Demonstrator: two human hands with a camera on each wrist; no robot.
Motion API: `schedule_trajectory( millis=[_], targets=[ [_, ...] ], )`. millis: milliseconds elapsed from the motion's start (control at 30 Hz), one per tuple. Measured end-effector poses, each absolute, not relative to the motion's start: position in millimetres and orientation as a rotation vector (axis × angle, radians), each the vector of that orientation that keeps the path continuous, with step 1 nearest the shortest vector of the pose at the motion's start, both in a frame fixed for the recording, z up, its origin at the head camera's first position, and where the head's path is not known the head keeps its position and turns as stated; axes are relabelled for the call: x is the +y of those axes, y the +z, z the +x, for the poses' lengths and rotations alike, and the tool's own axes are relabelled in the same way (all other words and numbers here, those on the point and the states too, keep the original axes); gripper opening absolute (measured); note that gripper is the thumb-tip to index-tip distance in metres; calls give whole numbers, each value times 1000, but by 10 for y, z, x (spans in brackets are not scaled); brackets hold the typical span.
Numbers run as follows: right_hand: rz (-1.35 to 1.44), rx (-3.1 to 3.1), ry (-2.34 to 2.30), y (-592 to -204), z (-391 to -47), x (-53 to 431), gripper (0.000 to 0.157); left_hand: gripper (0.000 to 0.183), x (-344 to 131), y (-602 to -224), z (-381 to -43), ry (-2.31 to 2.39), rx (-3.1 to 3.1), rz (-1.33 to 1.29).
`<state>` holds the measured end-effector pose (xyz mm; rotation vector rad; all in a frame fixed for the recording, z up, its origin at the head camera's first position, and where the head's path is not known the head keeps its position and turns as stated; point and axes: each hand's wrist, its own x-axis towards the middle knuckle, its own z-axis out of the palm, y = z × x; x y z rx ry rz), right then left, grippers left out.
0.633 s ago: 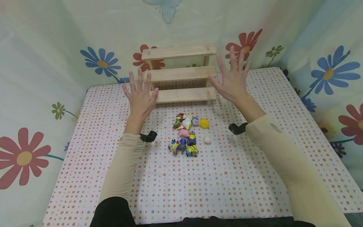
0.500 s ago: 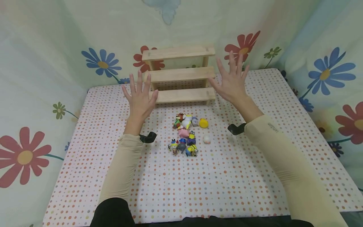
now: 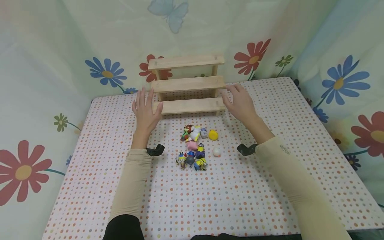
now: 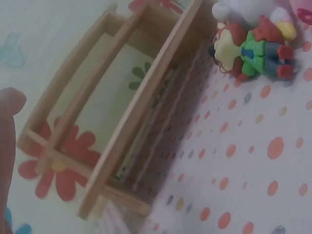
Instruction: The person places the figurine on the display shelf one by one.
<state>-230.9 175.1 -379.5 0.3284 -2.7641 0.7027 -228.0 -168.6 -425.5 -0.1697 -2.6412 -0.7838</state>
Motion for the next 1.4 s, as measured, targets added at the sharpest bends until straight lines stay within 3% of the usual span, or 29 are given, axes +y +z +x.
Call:
schedule_trajectory(
  millis=[267, 600, 833, 1400],
  targets=[
    [380, -2990, 707, -4021, -2097, 1665, 29, 93, -1777, -4563, -2373, -1081, -2711, -90],
    [398, -3341, 659, -4224, -1965, 1484, 41, 103, -1841, -4886, -2492, -1754, -2561, -115],
    [435, -3466, 587, -4270, -1928, 1456, 46, 102, -1844, -4929, -2522, -1683, -2620, -105],
    [539, -3268, 908, -4255, -1882, 1627, 32, 97, -1824, -4960, -2484, -1578, -2649, -22]
  ],
)
